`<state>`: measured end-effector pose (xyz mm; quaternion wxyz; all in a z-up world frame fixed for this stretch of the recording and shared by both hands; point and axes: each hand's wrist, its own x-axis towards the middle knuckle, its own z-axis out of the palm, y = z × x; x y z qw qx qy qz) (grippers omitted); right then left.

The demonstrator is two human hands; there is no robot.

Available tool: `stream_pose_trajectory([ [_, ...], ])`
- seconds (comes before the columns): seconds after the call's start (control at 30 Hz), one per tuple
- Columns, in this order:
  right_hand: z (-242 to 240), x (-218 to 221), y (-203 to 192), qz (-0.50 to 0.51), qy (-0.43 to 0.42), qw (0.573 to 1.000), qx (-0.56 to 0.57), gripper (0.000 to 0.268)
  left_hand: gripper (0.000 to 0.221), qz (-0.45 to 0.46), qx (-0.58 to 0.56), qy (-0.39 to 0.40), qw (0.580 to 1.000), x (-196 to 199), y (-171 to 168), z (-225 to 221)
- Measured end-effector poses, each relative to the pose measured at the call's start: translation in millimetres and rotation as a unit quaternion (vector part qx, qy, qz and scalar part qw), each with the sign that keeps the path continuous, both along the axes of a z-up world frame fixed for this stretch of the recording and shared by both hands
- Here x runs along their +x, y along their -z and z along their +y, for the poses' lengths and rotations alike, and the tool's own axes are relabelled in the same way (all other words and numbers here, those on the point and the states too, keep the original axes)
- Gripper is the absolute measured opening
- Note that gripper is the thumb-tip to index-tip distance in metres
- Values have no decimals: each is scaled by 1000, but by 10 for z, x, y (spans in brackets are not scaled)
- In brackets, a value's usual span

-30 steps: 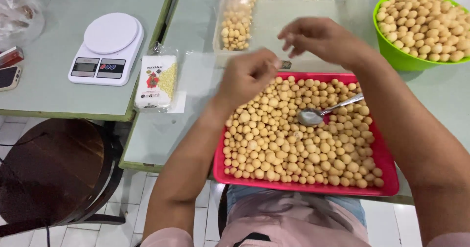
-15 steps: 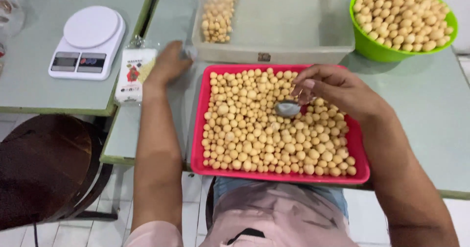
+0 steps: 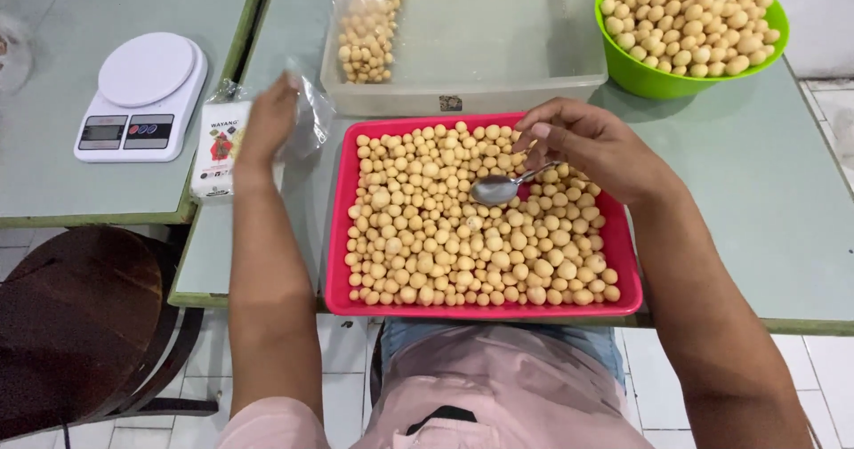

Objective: The person scoops small round snacks from a red tray into clear plastic bags using a metal spoon. They seal each bag and place it into a clear plastic container. The process is repeated multiple times.

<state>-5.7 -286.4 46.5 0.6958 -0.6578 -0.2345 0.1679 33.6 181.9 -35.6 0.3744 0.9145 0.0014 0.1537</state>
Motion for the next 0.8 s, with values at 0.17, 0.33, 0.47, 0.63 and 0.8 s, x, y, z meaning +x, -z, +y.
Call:
stream_pose_trajectory([
  [0.17,-3,1,-24,6,6,1000,19,21,48,-101,-279,36,954,-572,-1090,-620],
  [0.33,80,-47,-95,-14,-18,999,23,28,43,-109,-311,183,926,-770,-1551,-1367],
  [0.47,143,10,-37,-32,-61,997,16,45,39,-23,-281,261,923,-672,-1490,-1739],
  [0.63,210,-112,-54,-31,-141,989,-18,57,41,63,-233,339,909,-506,-1080,-2123],
  [0.8,298,-157,-106,-79,-85,991,-65,19,44,58,-233,368,898,-384,-807,-2067],
])
